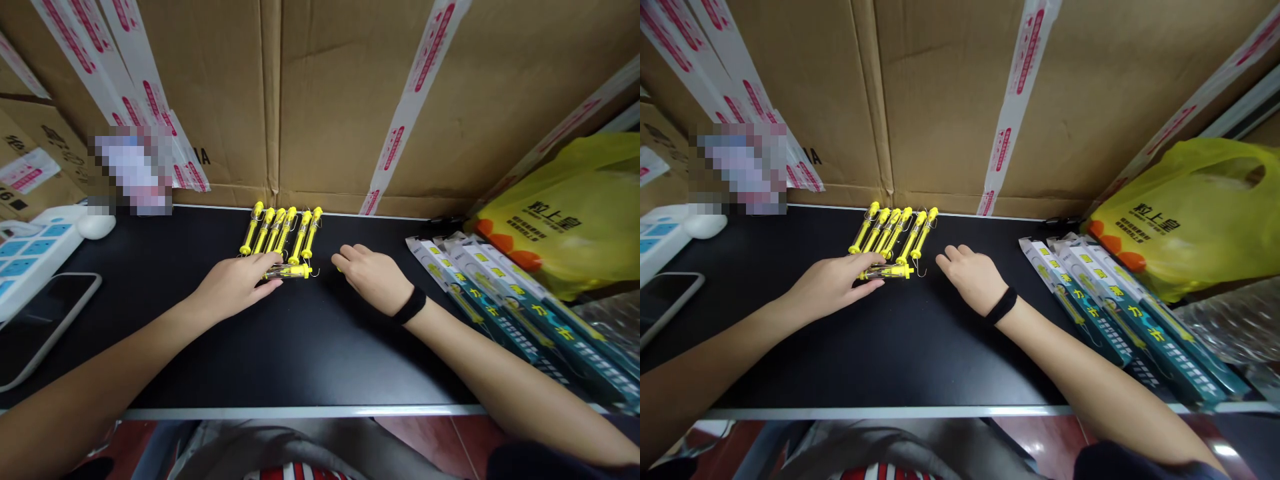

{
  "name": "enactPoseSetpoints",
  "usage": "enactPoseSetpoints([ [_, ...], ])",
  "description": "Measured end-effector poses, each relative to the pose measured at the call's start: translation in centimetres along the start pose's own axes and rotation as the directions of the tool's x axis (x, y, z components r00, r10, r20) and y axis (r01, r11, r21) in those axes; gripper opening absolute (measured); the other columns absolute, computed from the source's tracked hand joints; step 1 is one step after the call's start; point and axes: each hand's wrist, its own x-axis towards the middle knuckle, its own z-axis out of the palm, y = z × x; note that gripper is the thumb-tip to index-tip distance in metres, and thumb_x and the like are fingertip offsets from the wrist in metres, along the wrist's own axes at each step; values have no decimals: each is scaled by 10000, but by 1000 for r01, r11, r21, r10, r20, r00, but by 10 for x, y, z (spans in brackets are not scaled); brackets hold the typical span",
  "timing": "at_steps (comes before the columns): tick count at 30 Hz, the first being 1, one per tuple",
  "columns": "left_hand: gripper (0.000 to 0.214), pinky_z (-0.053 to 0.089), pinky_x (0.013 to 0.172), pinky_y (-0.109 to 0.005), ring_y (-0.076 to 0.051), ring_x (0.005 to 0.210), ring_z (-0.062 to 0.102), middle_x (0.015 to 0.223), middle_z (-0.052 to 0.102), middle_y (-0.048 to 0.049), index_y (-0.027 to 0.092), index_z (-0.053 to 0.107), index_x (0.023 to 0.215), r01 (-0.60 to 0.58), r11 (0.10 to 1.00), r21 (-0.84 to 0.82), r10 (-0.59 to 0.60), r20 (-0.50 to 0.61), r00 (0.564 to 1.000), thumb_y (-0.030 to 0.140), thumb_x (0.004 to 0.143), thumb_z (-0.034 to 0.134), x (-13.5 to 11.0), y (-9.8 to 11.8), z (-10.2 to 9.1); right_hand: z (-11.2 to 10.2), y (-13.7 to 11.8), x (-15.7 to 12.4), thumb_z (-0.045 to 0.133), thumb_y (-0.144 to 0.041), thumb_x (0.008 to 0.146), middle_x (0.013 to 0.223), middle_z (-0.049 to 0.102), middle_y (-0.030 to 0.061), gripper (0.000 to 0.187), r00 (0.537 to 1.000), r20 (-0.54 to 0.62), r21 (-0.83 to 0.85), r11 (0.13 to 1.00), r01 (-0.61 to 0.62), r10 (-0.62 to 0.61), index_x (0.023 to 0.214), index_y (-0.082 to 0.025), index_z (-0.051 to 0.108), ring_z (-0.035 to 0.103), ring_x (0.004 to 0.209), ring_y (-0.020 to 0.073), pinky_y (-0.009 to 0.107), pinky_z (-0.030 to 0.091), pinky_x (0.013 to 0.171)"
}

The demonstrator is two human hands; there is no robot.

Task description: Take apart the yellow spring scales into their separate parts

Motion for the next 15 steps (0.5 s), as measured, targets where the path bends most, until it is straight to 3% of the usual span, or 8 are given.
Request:
enactPoseSetpoints([
  [3, 352, 476, 665, -276, -193, 797, 642, 952, 661, -32, 224, 456, 1178, 31, 999, -15, -31, 24, 999, 398, 871, 458, 0, 1, 1, 5, -2, 0, 418, -56, 850, 876, 574, 81, 169, 999, 17, -17, 999, 43, -43, 880, -173, 537, 488, 755, 191, 289, 275, 530],
  [7, 317, 487, 771, -345, -217, 892, 622, 1014, 637, -43, 213, 465, 1149, 40, 996, -82, -38, 34, 999, 349, 863, 451, 1, 2, -1, 4, -4, 1, 424, -76, 848, 877, 583, 82, 175, 999, -34, 15, 1000, 14, -14, 916, -167, 558, 502, 773, 199, 294, 297, 568],
  [10, 234, 479, 810, -348, -211, 945, 603, 1042, 620, -34, 201, 479, 1088, 14, 991, -132, -10, 31, 999, 271, 875, 409, 1, 4, -3, -5, -10, 0, 430, -153, 871, 870, 598, 82, 170, 992, -110, 200, 979, -47, 70, 965, -162, 571, 522, 805, 200, 288, 334, 620],
  [12, 224, 487, 772, -323, -194, 916, 609, 1067, 606, -31, 198, 462, 1092, 1, 987, -162, 2, 15, 1000, 263, 887, 398, 1, 6, -4, -11, -16, -2, 425, -240, 898, 818, 607, 51, 172, 988, -97, 458, 887, -60, 117, 946, -174, 576, 537, 740, 167, 273, 357, 626],
  [15, 236, 488, 697, -277, -166, 851, 614, 1073, 584, -28, 205, 437, 1115, -21, 982, -187, 12, -50, 999, 279, 890, 429, -1, 10, -3, -15, -26, -4, 391, -347, 926, 734, 602, 12, 244, 996, 7, 831, 553, -55, 88, 947, -181, 567, 528, 619, 113, 245, 397, 598],
])
